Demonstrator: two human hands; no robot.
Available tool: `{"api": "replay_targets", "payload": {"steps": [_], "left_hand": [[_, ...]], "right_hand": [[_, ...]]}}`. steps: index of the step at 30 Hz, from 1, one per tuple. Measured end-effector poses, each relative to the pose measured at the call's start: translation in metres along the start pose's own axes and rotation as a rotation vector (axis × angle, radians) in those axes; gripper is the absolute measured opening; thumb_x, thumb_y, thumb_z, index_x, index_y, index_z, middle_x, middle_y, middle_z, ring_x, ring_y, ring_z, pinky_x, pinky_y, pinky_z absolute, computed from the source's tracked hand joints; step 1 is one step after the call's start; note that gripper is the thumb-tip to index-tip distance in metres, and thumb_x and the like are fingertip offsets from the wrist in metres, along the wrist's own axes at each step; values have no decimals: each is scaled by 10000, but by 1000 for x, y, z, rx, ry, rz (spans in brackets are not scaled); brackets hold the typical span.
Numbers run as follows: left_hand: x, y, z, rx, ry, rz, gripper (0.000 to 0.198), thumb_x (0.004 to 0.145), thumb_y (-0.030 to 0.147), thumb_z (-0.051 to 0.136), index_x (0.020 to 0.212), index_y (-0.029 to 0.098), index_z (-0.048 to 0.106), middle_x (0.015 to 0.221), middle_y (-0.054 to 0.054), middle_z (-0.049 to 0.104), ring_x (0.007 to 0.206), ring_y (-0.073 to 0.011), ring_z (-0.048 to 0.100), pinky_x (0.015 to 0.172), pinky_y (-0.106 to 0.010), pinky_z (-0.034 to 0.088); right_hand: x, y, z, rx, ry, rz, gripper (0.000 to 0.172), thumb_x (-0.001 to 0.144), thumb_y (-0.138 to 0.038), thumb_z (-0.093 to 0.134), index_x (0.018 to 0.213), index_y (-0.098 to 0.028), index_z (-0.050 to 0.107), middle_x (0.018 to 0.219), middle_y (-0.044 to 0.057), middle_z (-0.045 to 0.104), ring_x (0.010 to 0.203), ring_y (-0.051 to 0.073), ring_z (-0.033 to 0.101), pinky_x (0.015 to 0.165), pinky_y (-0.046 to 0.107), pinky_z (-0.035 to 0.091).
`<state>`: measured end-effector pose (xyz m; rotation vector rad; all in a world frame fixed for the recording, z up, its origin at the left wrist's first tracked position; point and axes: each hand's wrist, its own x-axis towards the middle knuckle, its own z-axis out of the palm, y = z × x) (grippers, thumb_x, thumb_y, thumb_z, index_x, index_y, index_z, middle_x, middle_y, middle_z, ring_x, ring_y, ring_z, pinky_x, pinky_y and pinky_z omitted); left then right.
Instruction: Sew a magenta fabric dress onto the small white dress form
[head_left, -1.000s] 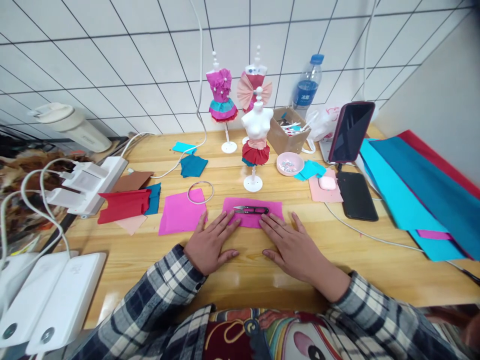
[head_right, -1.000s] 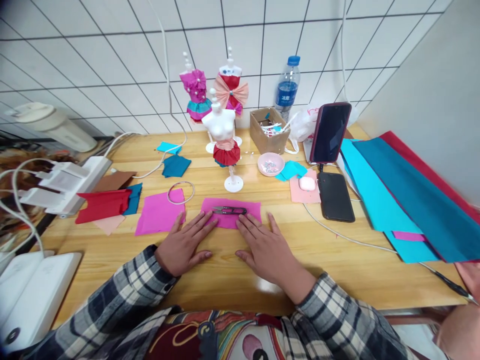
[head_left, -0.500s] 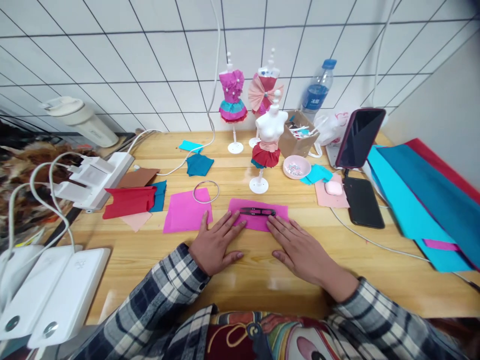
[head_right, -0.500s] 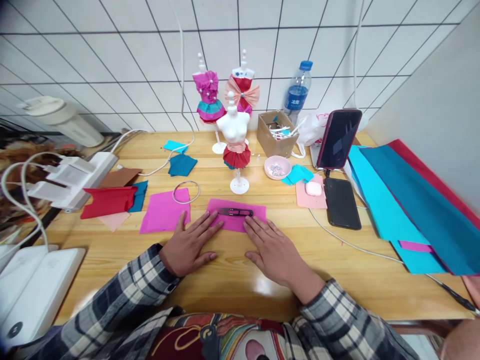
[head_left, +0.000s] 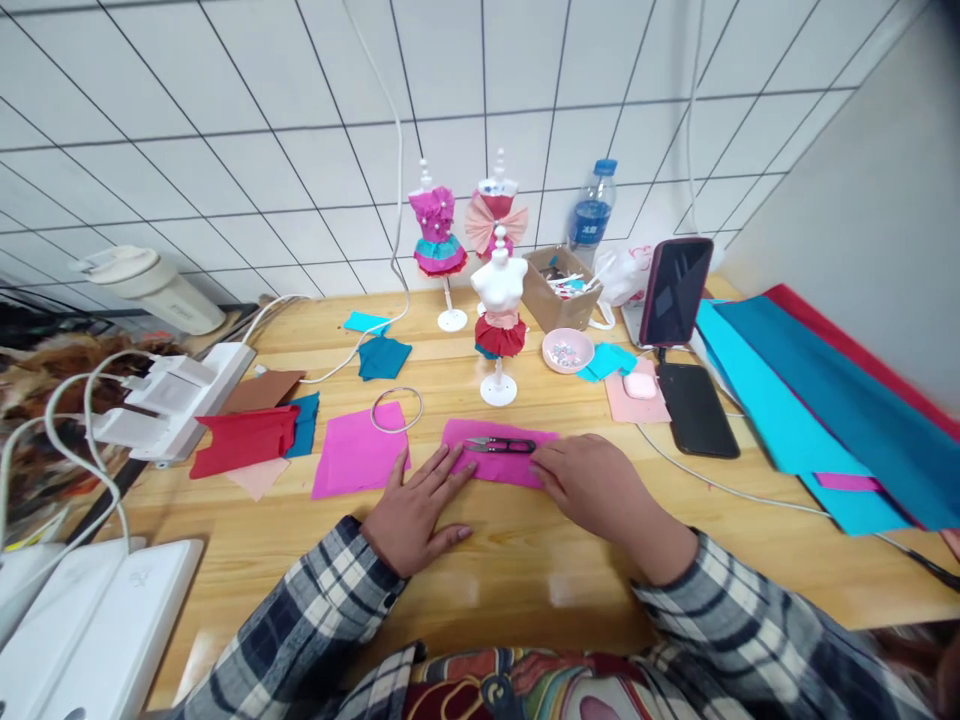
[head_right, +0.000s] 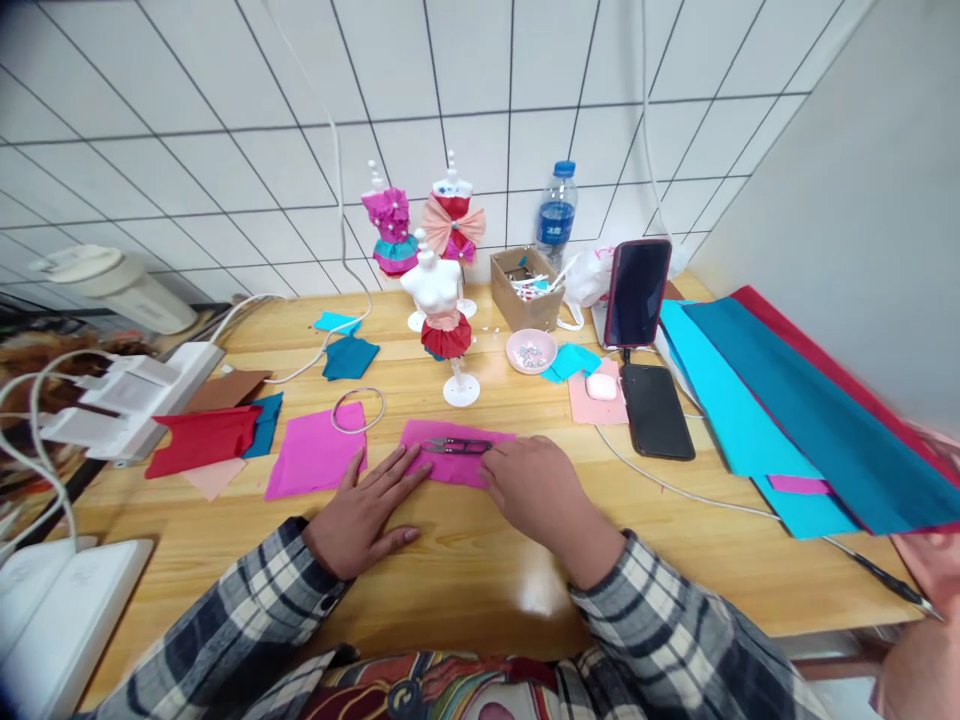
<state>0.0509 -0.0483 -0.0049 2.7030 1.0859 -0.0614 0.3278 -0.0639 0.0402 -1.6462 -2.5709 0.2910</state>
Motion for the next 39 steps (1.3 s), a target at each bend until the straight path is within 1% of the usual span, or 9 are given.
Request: {"api": "replay_targets", "payload": {"steps": [6, 10, 15, 21, 26, 29, 31, 36, 39], "left_hand": [[-1, -6, -2, -27, 51, -12, 639, 947, 498, 399, 1515, 300, 184, 1532, -114, 360, 1403, -282, 340, 1130, -606, 117], [4, -8, -6, -30, 172, -20, 628, 913, 479, 488, 1480, 275, 309, 1399, -122, 541, 1287, -289, 492, 1137, -603, 86], [14, -8, -10, 48, 317, 11, 350, 907, 396, 539, 1239, 308, 600, 1250, -66, 662, 1118, -261, 608, 1128, -575, 114], [15, -2, -7, 161, 497, 17, 244, 902, 193, 525, 1042, 309, 687, 1195, -26, 689, 1158, -251, 575, 1102, -544, 102], [15, 0, -3, 113, 561, 5, 154, 871, 270, 590, 985, 303, 688, 1024, 5, 737, 1093, -245, 596, 1108, -525, 63], [19, 5, -3, 96, 658, -17, 154, 888, 235, 548, 860, 274, 694, 1070, -2, 730, 1101, -247, 584, 1109, -525, 43], [20, 10, -4, 94, 678, -21, 181, 898, 220, 522, 841, 259, 689, 1145, -13, 709, 1132, -251, 568, 1109, -520, 53], [9, 10, -11, 46, 664, -69, 172, 877, 319, 587, 1017, 268, 674, 1105, -46, 716, 1132, -268, 568, 1098, -538, 92], [1, 5, -20, 64, 646, -102, 479, 797, 424, 682, 1243, 285, 572, 1164, -74, 679, 1137, -292, 559, 1077, -539, 188]], "right_hand": [[42, -3, 19, 47, 124, -29, 142, 907, -271, 549, 973, -204, 655, 947, 72, 673, 912, 225, 575, 828, 347, 448], [43, 11, 28, 163, 225, 19, 104, 876, -227, 579, 943, -204, 655, 1149, 80, 642, 1032, 226, 548, 868, 339, 415], [36, 39, 22, 281, 232, 279, 126, 881, -258, 567, 976, -231, 645, 868, 40, 690, 867, 213, 596, 800, 329, 383], [37, 58, 25, 323, 294, 359, 155, 893, -238, 528, 969, -229, 662, 881, 41, 697, 872, 212, 607, 768, 310, 393], [29, 30, 23, 245, 487, 262, 222, 889, -238, 535, 1085, -195, 630, 1128, 101, 639, 1066, 254, 528, 906, 369, 360], [23, -6, 27, 231, 376, -84, 227, 871, -377, 593, 1047, -237, 625, 1021, 52, 660, 960, 231, 545, 875, 379, 356], [22, -25, 33, 190, 325, -166, 271, 830, -388, 650, 1058, -248, 611, 1019, 36, 662, 971, 236, 539, 895, 401, 332], [27, -33, 33, 99, 349, -110, 131, 893, -183, 530, 936, -238, 641, 891, 29, 673, 912, 207, 552, 909, 415, 303], [28, -28, 19, 213, 374, -7, 183, 896, -173, 498, 894, -237, 669, 841, 39, 667, 841, 197, 567, 832, 374, 353]]}}
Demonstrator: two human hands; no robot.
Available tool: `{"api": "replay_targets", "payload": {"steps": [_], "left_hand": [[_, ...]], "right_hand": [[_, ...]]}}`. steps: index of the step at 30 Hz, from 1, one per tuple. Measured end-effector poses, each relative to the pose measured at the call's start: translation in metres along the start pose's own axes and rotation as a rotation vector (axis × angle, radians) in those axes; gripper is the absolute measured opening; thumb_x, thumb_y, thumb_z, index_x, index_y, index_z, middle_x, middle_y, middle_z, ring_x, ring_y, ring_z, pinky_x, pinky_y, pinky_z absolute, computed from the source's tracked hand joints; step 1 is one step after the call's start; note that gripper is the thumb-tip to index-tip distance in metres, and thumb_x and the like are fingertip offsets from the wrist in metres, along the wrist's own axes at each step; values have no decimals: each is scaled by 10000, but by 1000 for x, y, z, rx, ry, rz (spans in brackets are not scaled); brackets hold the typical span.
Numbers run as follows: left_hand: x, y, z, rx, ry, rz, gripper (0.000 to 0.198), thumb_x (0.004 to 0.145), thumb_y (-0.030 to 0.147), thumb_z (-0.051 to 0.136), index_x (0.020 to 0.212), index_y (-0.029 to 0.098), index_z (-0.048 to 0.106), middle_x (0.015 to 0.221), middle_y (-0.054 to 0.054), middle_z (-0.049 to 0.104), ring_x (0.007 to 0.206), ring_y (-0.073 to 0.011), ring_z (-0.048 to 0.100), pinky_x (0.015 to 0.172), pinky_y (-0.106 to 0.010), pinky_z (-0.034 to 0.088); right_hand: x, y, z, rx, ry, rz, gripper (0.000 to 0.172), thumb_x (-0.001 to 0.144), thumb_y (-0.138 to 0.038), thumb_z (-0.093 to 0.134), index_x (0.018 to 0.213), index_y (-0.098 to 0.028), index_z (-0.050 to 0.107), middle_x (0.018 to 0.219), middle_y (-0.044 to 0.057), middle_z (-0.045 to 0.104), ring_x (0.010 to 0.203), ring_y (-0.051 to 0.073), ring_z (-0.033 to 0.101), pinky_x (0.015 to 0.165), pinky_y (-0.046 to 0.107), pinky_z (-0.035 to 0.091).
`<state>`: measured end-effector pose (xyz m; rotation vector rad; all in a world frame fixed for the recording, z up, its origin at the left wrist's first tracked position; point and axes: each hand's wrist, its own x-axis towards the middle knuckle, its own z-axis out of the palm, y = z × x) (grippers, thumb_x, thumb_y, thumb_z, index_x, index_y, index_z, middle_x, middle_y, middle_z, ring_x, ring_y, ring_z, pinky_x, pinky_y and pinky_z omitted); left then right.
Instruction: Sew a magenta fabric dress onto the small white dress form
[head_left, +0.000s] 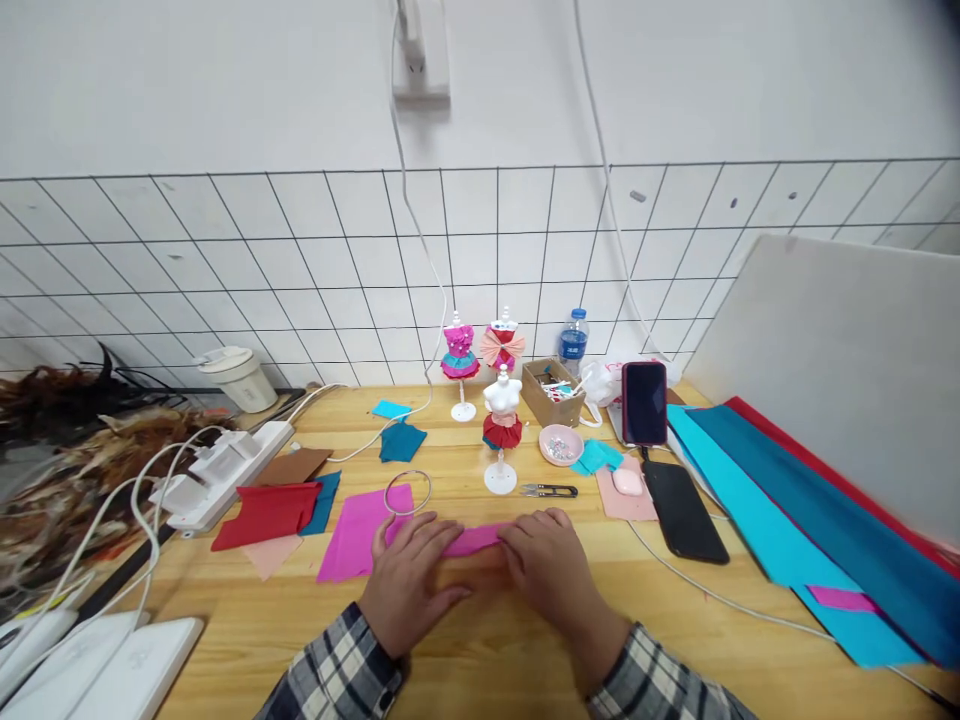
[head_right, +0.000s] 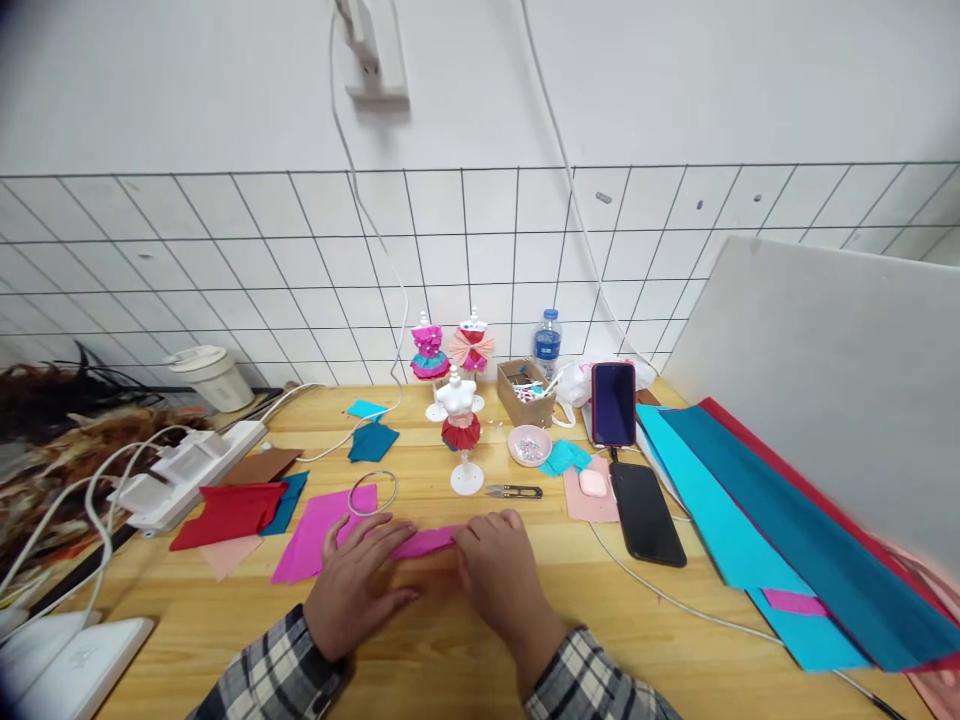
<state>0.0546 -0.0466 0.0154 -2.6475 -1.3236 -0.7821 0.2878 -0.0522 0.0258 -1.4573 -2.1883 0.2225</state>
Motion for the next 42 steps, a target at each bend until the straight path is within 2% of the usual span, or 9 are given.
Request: {"api": "replay_targets", "payload": {"steps": [5, 10, 12, 17, 24, 27, 32, 36, 42], "left_hand": [[0, 16, -18, -126, 599, -235, 628, 810, 351, 675, 1363, 209, 414, 1203, -130, 577, 1098, -275, 553, 929, -447, 441], [-3, 62, -6, -165, 284, 356, 532, 748, 643, 639, 1174, 325, 631, 1227, -55, 619, 1168, -261, 512, 1039, -433, 357], [-3, 76, 5, -140, 448, 310, 393, 742, 486, 740, 1115, 395, 657, 1177, 9, 659, 1210, -226, 476, 1118, -451, 260], [3, 79, 13, 18, 376, 265, 270, 856, 242, 640, 1107, 336, 679, 1137, 25, 712, 1174, -176, 515, 1170, -454, 98], [13, 62, -16, -303, 172, -96, 101, 829, 263, 626, 847, 302, 718, 1023, -35, 713, 994, -241, 589, 952, -424, 355], [26, 58, -29, -844, -57, -528, 228, 870, 420, 577, 872, 212, 670, 837, -41, 706, 774, -205, 623, 718, -330, 474], [45, 53, -48, -1381, -188, -740, 340, 796, 469, 680, 958, 175, 630, 882, -34, 717, 769, -170, 643, 746, -283, 498], [53, 53, -55, -1385, -181, -742, 308, 787, 440, 705, 896, 163, 624, 851, -34, 714, 726, -150, 626, 694, -256, 490], [52, 58, -54, -1309, -177, -682, 328, 785, 464, 698, 881, 156, 634, 799, -31, 693, 721, -163, 627, 674, -267, 490]], "right_hand": [[11, -4, -23, 628, 240, 441, 179, 836, -248, 507, 927, -211, 657, 769, 26, 598, 706, 173, 559, 623, 282, 404], [8, -19, -23, 1292, 238, 705, 570, 692, -283, 644, 1232, -212, 475, 553, -100, 445, 468, 110, 424, 475, 220, 319], [2, -26, -17, 1416, 295, 834, 651, 660, -325, 681, 1259, -218, 451, 599, -81, 525, 504, 121, 487, 508, 233, 379], [-11, -38, 2, 1528, 403, 1033, 591, 638, -358, 683, 1176, -211, 488, 777, -13, 659, 647, 160, 611, 630, 281, 481], [-21, -20, 8, 1314, 243, 919, 547, 716, -375, 600, 1219, -201, 475, 683, -34, 563, 516, 139, 514, 447, 239, 390], [-25, -8, -5, 930, 346, 668, 507, 786, -415, 558, 1245, -203, 518, 1121, 101, 619, 988, 232, 606, 780, 352, 521], [-18, -16, -40, 636, 78, 125, 359, 881, -455, 548, 1192, -291, 616, 1368, 69, 551, 1332, 268, 411, 1162, 537, 122], [-4, -28, -56, 658, 16, 124, 203, 866, -412, 591, 886, -231, 682, 956, 29, 724, 947, 208, 648, 1124, 523, 209], [10, -34, -60, 791, -5, 201, 190, 848, -349, 609, 818, -184, 700, 746, 17, 701, 693, 147, 604, 630, 251, 446]]}}
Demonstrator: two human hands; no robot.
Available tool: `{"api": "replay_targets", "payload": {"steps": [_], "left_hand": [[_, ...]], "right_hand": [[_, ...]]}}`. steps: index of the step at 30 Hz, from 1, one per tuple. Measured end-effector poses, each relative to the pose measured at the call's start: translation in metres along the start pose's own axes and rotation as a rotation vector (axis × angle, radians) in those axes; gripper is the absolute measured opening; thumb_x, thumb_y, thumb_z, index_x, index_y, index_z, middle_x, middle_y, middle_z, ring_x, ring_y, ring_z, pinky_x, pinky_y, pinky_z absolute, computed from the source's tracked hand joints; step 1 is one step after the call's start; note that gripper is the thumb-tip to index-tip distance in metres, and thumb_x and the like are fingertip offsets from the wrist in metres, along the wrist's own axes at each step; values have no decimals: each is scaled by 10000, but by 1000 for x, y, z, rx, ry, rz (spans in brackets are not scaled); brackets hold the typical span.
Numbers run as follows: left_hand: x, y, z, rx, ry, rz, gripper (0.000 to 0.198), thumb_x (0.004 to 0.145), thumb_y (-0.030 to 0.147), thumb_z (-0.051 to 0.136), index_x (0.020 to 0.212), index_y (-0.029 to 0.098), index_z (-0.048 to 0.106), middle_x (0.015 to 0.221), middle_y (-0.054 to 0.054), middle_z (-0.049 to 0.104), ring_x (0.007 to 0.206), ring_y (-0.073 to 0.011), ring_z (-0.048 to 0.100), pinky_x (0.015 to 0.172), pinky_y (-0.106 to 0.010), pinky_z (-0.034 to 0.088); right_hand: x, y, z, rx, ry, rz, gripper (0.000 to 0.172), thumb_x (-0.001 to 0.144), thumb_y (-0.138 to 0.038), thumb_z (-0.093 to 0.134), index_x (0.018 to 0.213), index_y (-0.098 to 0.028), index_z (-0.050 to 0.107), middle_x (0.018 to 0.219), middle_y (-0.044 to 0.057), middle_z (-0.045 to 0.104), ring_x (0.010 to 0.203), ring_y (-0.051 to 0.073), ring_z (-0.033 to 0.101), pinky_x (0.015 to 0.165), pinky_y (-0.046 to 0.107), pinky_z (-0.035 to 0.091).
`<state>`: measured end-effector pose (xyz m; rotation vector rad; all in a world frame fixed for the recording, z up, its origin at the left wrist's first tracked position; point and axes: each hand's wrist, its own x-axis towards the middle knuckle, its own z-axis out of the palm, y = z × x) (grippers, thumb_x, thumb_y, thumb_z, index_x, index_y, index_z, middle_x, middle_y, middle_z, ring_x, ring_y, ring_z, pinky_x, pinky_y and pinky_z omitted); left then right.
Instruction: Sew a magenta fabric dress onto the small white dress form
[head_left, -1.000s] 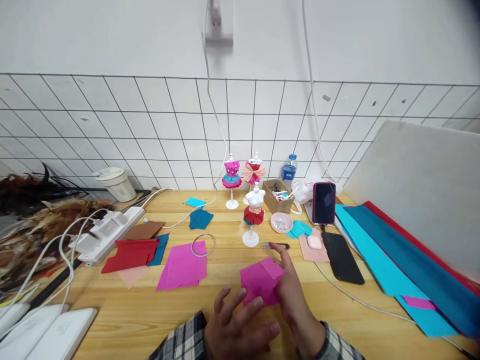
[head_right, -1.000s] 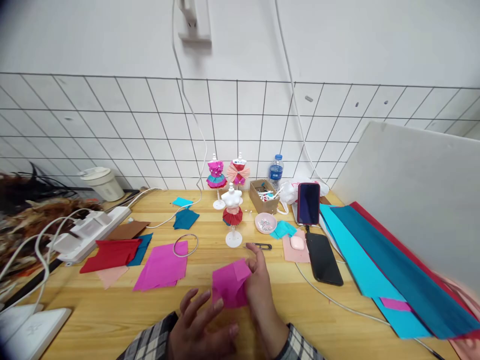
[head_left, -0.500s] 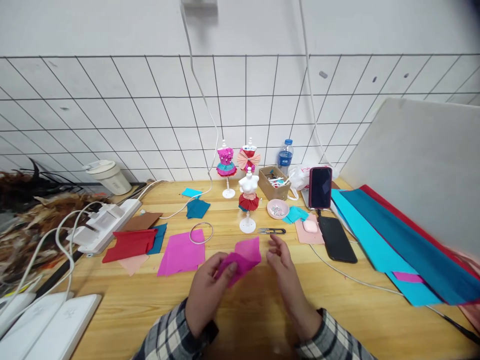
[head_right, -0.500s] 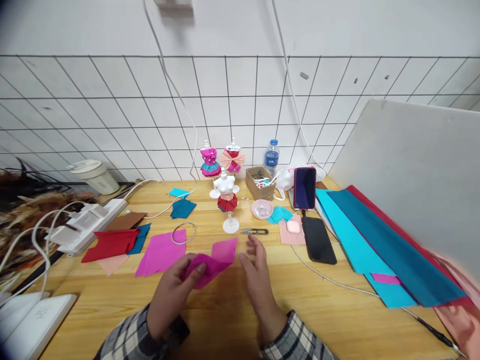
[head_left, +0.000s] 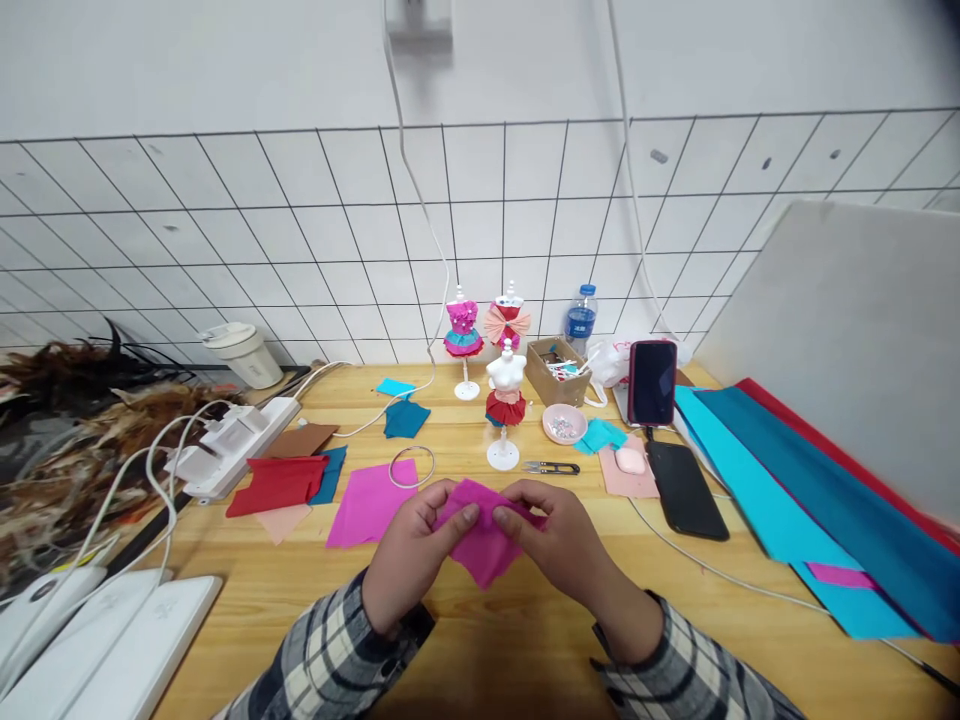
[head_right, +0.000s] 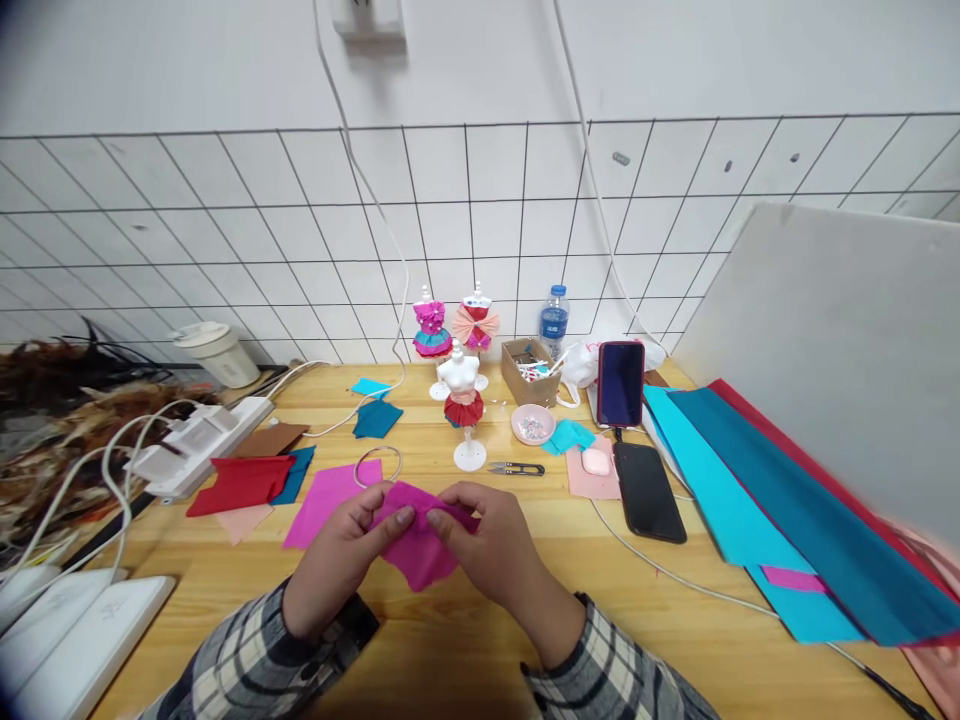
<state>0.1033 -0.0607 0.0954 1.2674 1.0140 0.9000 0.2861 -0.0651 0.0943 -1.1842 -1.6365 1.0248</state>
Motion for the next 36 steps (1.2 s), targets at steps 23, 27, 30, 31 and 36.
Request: {"api": "replay_targets", "payload": {"steps": [23, 27, 30, 31, 36], "left_hand": [[177, 33, -5, 135, -387, 417, 594, 697, 303, 748, 1260, 189, 601, 1290, -99, 620, 1222, -300, 533, 1071, -448, 374], [154, 29, 8, 195, -285, 432, 552, 708, 293, 765, 1226, 203, 596, 1263, -86, 619, 1209, -276, 532, 1076, -431, 367], [129, 24, 15, 134, -261, 405, 546, 783, 289, 713, 1276, 189, 502, 1253, -124, 617, 1131, -251, 589, 980, -386, 454], [120, 23, 16, 106, -256, 383, 560, 802, 289, 698, 1299, 187, 460, 1223, -132, 633, 1071, -239, 621, 928, -367, 484], [79, 23, 16, 176, -123, 333, 435, 865, 303, 623, 1267, 202, 489, 1209, -113, 646, 1044, -232, 633, 919, -358, 491]], "right_hand": [[77, -56, -66, -592, 62, -317, 143, 842, -348, 648, 929, -288, 744, 904, -5, 755, 815, 188, 680, 724, 298, 464], [72, -40, -68, -570, 113, -263, 136, 845, -340, 630, 879, -263, 737, 878, 5, 754, 819, 200, 676, 734, 309, 471], [58, -34, -66, -569, 180, -238, 106, 838, -317, 631, 850, -267, 724, 837, 0, 747, 771, 193, 670, 674, 292, 459], [51, -34, -64, -567, 196, -231, 98, 834, -318, 635, 843, -269, 718, 816, -4, 743, 744, 187, 667, 646, 283, 451], [23, -35, -53, -573, 207, -227, 130, 838, -376, 630, 798, -267, 687, 716, -9, 712, 623, 165, 636, 555, 270, 424]]}}
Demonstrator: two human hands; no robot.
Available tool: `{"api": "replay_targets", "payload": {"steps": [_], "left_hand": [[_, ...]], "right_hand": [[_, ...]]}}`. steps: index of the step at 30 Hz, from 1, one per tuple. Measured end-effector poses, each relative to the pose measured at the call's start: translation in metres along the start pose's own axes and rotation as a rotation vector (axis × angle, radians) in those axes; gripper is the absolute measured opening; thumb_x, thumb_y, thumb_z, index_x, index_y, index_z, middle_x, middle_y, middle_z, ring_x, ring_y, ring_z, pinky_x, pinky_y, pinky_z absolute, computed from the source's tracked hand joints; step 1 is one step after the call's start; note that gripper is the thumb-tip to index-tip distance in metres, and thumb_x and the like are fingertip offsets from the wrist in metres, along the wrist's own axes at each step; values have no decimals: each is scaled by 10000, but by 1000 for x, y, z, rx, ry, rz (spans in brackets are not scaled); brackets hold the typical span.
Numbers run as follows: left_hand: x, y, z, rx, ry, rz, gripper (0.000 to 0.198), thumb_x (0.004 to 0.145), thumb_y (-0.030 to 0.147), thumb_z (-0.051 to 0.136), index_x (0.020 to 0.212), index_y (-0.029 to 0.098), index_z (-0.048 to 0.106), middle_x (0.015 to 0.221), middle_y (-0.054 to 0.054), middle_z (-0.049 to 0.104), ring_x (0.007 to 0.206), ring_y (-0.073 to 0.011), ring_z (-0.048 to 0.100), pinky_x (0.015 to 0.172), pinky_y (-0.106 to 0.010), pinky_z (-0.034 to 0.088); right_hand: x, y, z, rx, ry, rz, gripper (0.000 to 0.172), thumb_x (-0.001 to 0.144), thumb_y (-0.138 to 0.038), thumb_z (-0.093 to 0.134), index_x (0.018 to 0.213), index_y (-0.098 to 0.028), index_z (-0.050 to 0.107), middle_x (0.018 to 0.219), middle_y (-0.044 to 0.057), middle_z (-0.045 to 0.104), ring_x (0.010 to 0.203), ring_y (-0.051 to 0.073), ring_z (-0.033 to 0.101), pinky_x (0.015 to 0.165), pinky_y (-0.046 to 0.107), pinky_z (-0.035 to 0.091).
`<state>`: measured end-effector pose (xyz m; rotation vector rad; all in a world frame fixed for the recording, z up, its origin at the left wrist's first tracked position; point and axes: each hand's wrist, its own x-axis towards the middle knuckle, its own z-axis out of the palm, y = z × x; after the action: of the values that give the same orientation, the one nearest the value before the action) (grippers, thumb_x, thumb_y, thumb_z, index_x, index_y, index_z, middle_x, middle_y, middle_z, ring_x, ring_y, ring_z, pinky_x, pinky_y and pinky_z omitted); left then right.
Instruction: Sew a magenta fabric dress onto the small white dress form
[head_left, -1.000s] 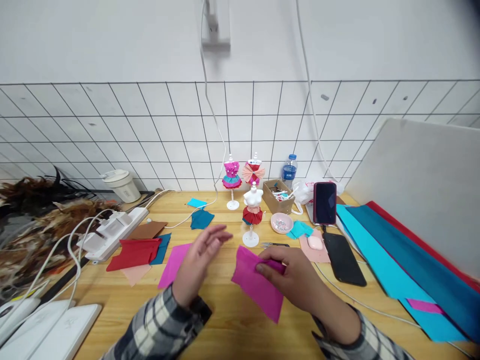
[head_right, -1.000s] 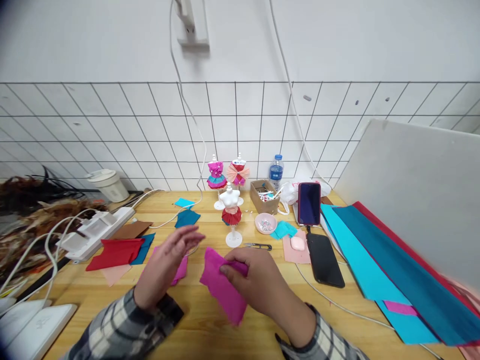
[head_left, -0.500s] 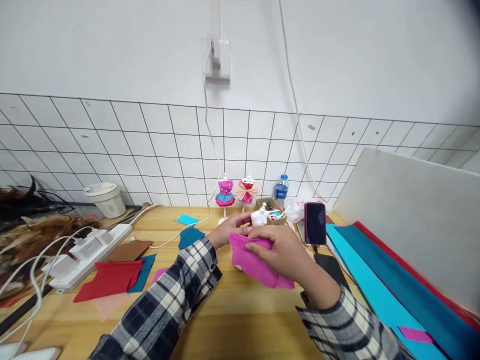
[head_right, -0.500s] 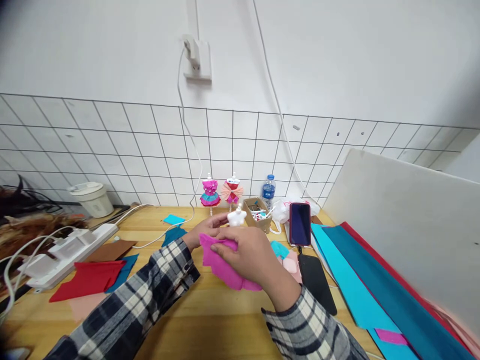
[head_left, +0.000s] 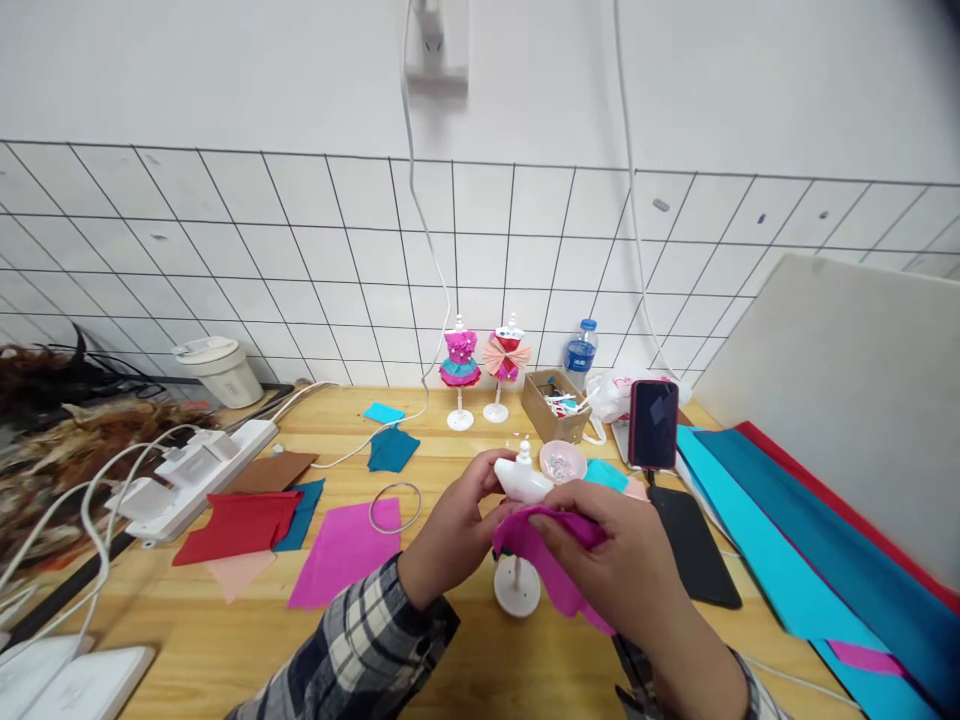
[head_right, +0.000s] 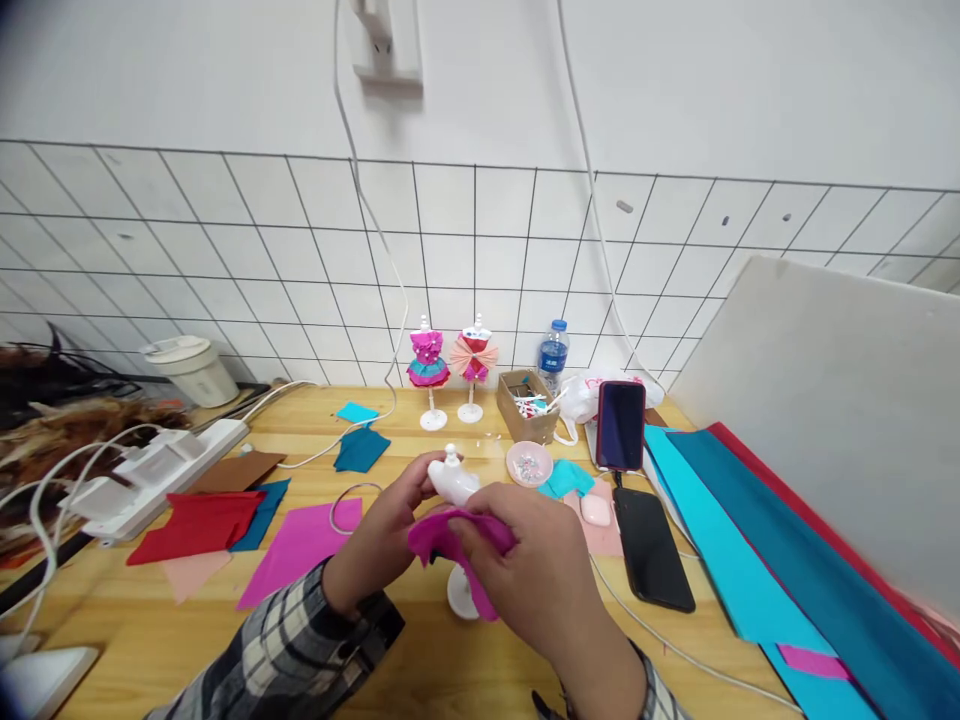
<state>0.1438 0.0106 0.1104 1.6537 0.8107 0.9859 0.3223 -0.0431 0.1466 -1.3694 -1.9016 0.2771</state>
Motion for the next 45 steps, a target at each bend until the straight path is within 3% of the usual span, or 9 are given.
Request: {"api": "replay_targets", "payload": {"steps": [5, 9, 13, 17, 20, 25, 30, 39, 45], "left_hand": [[-11, 12, -4, 253, 32, 97, 325, 846, 312, 637, 1157, 219, 627, 1203, -90, 647, 1170, -266, 565, 1039, -402, 416], [-15, 13, -8, 317, 8, 155, 358, 853, 291, 623, 1202, 214, 599, 1252, -102, 623, 1193, -266, 545, 1057, -414, 398], [-23, 13, -20, 186, -179, 89, 521, 854, 299, 611, 1354, 228, 485, 1356, -106, 548, 1268, -281, 487, 1098, -442, 350], [-30, 17, -28, -28, -358, 81, 848, 754, 516, 701, 1457, 204, 344, 1474, -128, 409, 1364, -345, 355, 1141, -481, 269], [-31, 20, -21, 52, -227, 29, 827, 709, 545, 740, 1400, 225, 419, 1422, -116, 464, 1311, -326, 418, 1110, -437, 316], [-30, 20, -6, 108, -49, -15, 452, 915, 473, 518, 1272, 196, 534, 1236, -101, 610, 1094, -237, 574, 967, -351, 430], [-30, 15, -8, 15, -54, -16, 502, 910, 522, 497, 1259, 167, 561, 1115, -97, 664, 966, -215, 609, 859, -315, 466], [-36, 7, -23, -301, -158, -124, 635, 808, 553, 636, 1332, 216, 511, 1119, -103, 679, 1014, -243, 637, 908, -347, 466], [-40, -5, -34, -346, -192, -75, 476, 792, 555, 648, 1127, 218, 625, 1116, -96, 694, 1046, -254, 639, 913, -349, 466]], "right_hand": [[-9, -7, 3, -53, 38, 4, 163, 841, -407, 625, 766, -268, 664, 673, -13, 691, 587, 158, 618, 535, 273, 405], [-9, -10, 3, -158, 67, -9, 232, 855, -433, 609, 708, -257, 644, 610, -7, 657, 553, 156, 590, 512, 278, 351], [-10, -12, 1, -210, 90, 30, 239, 852, -404, 610, 683, -235, 619, 576, -21, 623, 536, 140, 555, 518, 268, 323], [-12, -16, 0, -220, 94, 40, 214, 857, -374, 602, 709, -224, 633, 602, -26, 633, 572, 139, 561, 546, 264, 316], [-12, -18, 0, -226, 96, 24, 221, 858, -390, 602, 720, -221, 641, 626, -23, 650, 591, 143, 574, 552, 263, 309], [-13, -18, -1, -204, 83, 13, 244, 872, -404, 585, 729, -215, 645, 639, -13, 659, 606, 148, 583, 558, 264, 309], [-15, -16, -7, -142, 51, 9, 249, 861, -431, 605, 739, -219, 651, 633, -21, 650, 586, 139, 555, 546, 264, 317], [-13, 0, -14, 254, -184, 6, 61, 850, -275, 651, 850, -235, 697, 796, -23, 717, 734, 124, 633, 667, 247, 443], [-4, 7, -16, 391, -295, -121, 90, 844, -219, 672, 919, -236, 719, 861, -5, 737, 806, 122, 656, 733, 237, 477]]}}
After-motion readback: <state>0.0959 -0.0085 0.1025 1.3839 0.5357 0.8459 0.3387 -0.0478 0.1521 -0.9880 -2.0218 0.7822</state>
